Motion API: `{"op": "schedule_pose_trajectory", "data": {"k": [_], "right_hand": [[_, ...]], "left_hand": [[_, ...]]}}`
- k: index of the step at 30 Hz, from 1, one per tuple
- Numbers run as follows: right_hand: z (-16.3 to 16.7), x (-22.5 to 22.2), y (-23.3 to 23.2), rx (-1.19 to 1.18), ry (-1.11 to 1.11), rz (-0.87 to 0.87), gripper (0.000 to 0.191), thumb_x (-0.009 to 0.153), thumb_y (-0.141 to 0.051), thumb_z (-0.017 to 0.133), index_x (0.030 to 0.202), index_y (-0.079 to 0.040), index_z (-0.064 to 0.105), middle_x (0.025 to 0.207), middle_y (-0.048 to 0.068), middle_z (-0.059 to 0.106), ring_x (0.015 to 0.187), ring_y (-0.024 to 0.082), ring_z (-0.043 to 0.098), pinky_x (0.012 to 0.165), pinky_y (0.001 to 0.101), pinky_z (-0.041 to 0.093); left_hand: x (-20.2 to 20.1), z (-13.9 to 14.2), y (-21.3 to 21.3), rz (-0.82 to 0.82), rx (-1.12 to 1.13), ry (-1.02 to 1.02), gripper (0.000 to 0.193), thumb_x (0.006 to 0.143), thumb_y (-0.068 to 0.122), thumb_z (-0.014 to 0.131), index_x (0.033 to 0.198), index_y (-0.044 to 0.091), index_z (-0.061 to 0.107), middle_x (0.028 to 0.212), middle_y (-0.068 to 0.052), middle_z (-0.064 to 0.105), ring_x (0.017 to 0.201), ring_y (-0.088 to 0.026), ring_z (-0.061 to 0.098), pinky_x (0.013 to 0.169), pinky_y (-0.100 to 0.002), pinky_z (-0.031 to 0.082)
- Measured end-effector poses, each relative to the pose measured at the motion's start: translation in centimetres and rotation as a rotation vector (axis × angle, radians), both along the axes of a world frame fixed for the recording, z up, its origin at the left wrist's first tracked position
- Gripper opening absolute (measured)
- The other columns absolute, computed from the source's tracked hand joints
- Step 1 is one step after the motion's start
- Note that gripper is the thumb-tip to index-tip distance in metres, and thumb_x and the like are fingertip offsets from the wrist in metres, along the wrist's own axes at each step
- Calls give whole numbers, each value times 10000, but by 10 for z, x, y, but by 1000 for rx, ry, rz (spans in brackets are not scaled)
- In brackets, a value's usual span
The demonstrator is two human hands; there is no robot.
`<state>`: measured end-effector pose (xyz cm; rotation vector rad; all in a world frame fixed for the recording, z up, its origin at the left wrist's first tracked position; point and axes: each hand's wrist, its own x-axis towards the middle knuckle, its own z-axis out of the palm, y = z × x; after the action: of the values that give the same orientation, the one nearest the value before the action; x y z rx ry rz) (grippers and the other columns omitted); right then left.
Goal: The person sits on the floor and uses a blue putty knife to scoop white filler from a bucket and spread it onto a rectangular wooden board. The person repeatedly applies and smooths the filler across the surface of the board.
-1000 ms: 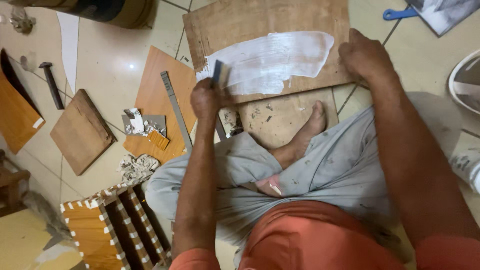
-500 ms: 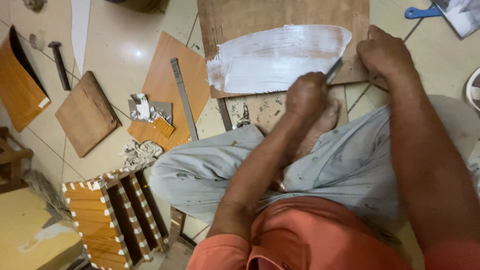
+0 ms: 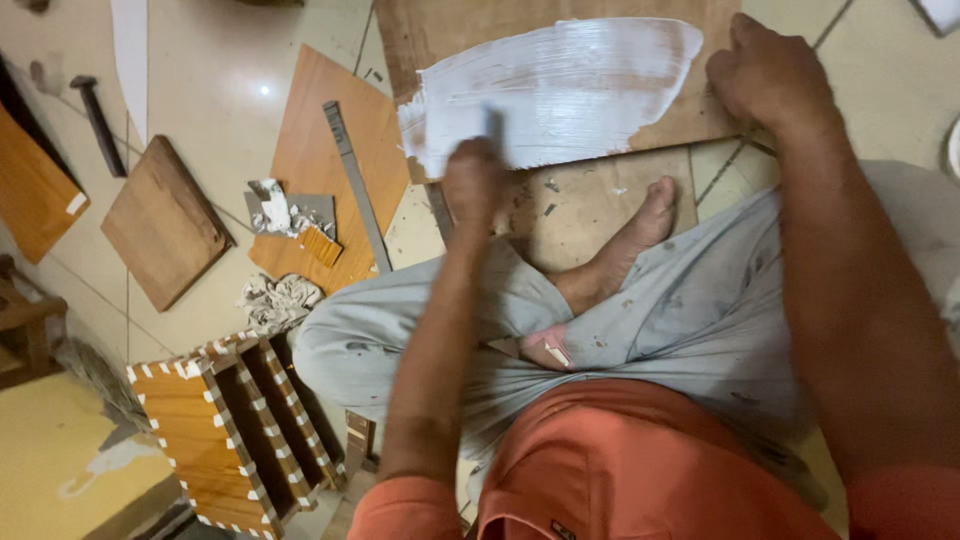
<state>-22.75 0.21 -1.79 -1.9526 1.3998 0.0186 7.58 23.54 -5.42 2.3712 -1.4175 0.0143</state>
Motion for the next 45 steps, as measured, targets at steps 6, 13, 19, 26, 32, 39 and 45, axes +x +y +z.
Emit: {"op": "schedule_pose_trajectory", "data": {"k": [6,13,19,26,32,39,45], "right_hand": [[-2,-2,-3,-44,3,68,499,979,-316,500,1347,2,609,1213,338,652,1092,552,598,952,579,455],[-13,-6,-7,-57,5,89,422,995,-309,498,1232,9,642,1163,324,679,1040,538,615,924,583,472],[-16,-7,-3,-58,4,72,503,962,-313,514,1348,-7,620,1185,320,673,1066,518,625,952,558,472],[-10,-4,-7,-52,37,116,573,967,-321,518,1435,-5,612,1261,313,665,1140,509,621,1010,541,473],[0,-1,0,-35,21,13,659,873,-312,564,1482,-58,551,1273,302,630,1127,482,612,987,512,455],[2,-3,-1,43,67,10,603,914,-330,565,1454,-61,585,1279,291,654,1148,478,626,998,529,476],[-10,-4,-8,-41,8,123,492,972,-321,544,1339,-12,654,1266,298,672,1137,516,612,994,561,473]], "left_hand": [[-148,38,-36,-197,31,123,119,759,83,671,875,67,648,903,-164,656,851,-366,657,723,-495,550],[-61,58,-19,-192,27,228,143,877,156,700,996,79,687,951,-125,673,928,-323,665,783,-452,565],[-35,3,20,-279,293,-190,200,859,84,663,1048,74,596,1038,-143,583,928,-336,639,672,-425,586],[-88,-1,51,-277,136,69,277,783,96,682,1048,87,604,1033,-176,582,933,-365,631,681,-467,586],[0,33,46,-100,-47,-24,237,813,47,672,1049,64,676,990,-159,659,868,-385,663,691,-496,553],[-16,11,-9,62,8,-42,11,877,88,693,871,90,702,879,-165,686,750,-345,672,676,-466,568],[-161,28,-43,-170,160,272,84,815,124,678,871,65,699,922,-191,693,841,-386,686,722,-485,568]]}}
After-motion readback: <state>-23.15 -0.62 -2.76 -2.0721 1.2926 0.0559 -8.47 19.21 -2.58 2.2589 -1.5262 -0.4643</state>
